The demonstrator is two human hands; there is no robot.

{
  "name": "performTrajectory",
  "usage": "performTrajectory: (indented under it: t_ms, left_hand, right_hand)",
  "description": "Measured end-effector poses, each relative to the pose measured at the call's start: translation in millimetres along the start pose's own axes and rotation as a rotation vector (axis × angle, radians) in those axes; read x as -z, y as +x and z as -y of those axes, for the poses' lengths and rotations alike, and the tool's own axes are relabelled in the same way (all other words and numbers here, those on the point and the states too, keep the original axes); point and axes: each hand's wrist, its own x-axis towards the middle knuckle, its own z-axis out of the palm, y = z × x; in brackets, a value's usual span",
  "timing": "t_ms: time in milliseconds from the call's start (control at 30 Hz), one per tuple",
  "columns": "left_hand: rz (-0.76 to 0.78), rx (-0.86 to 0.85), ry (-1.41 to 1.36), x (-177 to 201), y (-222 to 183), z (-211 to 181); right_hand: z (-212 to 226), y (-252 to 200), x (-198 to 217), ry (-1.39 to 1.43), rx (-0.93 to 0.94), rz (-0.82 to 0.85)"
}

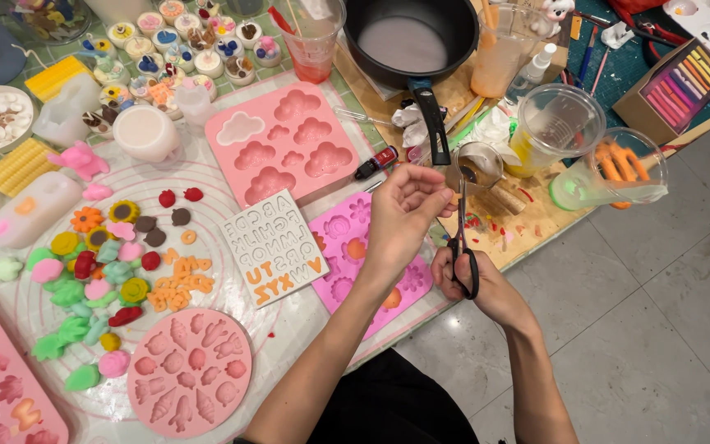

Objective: Trimming excess material from small wax pieces using scissors.

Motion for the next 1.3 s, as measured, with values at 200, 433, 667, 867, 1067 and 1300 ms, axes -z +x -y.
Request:
performTrajectory:
  t_ms: [200, 433, 667, 867, 1067, 1300]
  left_hand:
    - [0.006, 0.005, -0.016, 3, 3, 2]
    - [-0.010, 0.011, 0.013, 3, 5, 2]
    - [0.063, -0.036, 0.059, 4, 1, -5]
    - [0.100, -0.036, 0.059, 5, 1, -7]
    - [0.101, -0.050, 0.073, 7, 1, -5]
    - [0.140, 0.058, 0.029, 10, 3, -8]
  right_hand:
    - [-10, -5, 15, -0.017, -0.029, 0.045]
    - [-9, -8, 21, -0.101, -0.087, 0.063]
    - [-6, -6, 22, -0.022, -0.039, -0.030]
    - [7, -7, 14, -0.009, -0.024, 0.041]
    - [7, -6, 12, -0.028, -0.014, 0.091]
    - [4, -6, 18, -0.054, -0.042, 0.104]
